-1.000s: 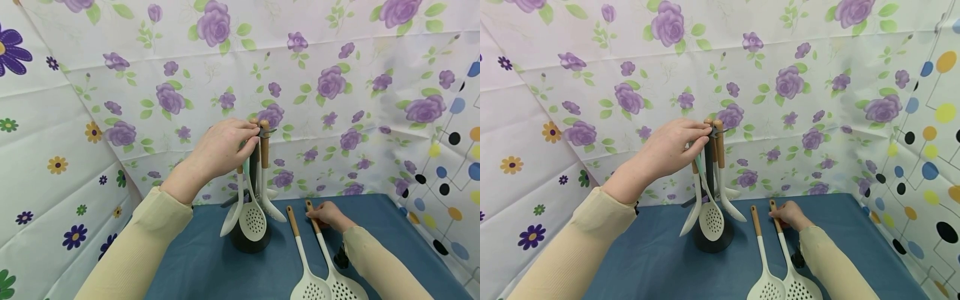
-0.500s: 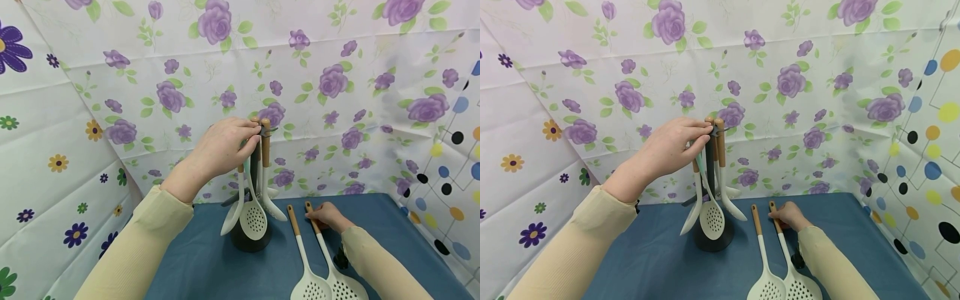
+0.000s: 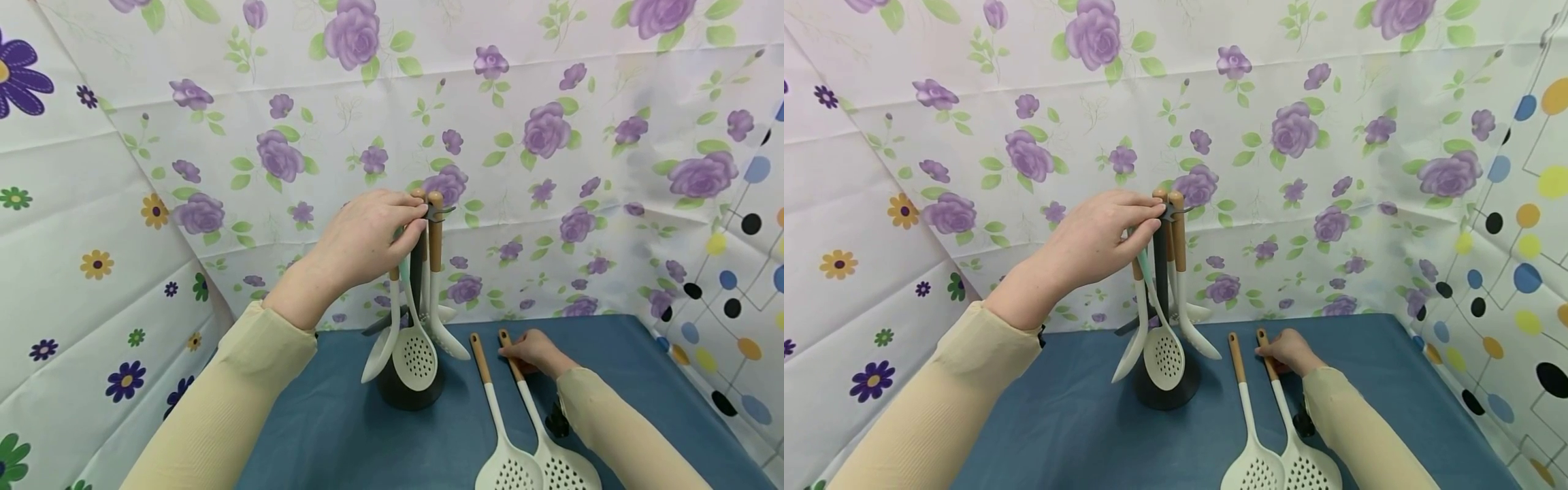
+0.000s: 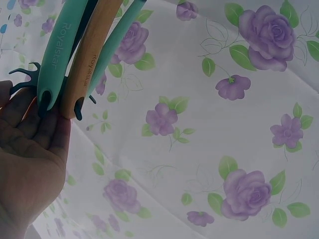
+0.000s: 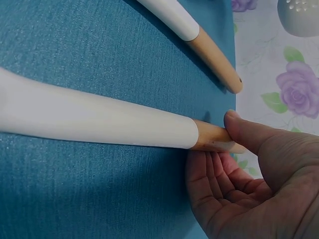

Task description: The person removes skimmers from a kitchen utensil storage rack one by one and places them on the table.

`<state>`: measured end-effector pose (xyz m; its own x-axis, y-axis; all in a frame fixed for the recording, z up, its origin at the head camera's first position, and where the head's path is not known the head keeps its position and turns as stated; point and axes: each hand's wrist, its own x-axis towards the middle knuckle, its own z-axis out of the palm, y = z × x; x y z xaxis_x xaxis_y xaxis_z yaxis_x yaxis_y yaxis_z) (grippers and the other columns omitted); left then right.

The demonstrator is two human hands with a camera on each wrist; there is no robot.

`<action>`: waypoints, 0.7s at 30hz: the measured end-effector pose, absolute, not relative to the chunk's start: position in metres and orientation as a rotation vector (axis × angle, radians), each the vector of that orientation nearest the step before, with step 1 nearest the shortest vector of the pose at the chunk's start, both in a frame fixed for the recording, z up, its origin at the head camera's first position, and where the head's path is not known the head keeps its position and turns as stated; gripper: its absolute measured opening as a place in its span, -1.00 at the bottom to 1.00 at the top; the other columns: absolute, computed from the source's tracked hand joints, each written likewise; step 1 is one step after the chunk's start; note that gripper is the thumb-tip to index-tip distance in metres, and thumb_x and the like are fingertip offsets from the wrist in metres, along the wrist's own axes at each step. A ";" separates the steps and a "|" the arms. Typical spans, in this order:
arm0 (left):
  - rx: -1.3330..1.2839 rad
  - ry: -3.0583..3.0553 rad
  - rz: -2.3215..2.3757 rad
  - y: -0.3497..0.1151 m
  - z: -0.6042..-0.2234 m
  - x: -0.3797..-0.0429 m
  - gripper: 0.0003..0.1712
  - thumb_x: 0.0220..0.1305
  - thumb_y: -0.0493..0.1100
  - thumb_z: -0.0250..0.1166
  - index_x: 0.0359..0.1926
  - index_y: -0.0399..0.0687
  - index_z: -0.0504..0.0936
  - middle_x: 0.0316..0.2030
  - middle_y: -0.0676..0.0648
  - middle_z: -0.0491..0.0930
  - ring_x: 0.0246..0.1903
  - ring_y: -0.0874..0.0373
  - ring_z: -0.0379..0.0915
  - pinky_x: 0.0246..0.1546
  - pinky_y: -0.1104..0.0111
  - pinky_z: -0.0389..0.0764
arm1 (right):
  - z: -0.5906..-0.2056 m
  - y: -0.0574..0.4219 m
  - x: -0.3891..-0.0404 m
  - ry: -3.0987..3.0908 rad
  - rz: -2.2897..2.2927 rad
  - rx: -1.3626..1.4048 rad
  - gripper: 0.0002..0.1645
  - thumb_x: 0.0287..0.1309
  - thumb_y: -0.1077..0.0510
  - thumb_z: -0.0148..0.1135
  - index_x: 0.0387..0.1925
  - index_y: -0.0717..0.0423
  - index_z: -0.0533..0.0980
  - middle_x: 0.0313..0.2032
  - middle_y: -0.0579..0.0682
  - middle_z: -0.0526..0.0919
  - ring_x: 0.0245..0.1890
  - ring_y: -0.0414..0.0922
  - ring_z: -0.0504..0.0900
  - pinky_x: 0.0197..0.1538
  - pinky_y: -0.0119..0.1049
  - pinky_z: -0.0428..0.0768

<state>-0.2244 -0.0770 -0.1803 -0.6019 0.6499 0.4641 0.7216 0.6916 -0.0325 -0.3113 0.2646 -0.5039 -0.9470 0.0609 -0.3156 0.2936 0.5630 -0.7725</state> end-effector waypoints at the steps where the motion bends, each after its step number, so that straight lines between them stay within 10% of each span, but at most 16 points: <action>1: -1.058 -2.459 -0.219 -0.077 -0.180 -0.224 -0.56 0.60 -0.01 0.06 0.33 -0.03 0.61 0.29 -0.03 0.56 0.34 0.06 0.38 0.39 0.21 0.34 | -0.504 0.264 -0.312 2.545 -1.326 0.295 -0.46 0.24 0.10 0.45 -0.76 -0.03 0.37 -0.70 -0.02 0.54 -0.61 -0.08 0.58 -0.42 -0.17 0.66; 21: -1.051 -2.463 -0.217 -0.077 -0.181 -0.225 -0.55 0.61 -0.01 0.06 0.35 -0.01 0.59 0.31 -0.01 0.54 0.35 0.07 0.37 0.40 0.21 0.33 | -0.504 0.262 -0.315 2.550 -1.262 0.304 -0.48 0.24 0.11 0.46 -0.73 -0.02 0.38 -0.65 0.02 0.58 -0.58 -0.06 0.60 -0.42 -0.16 0.67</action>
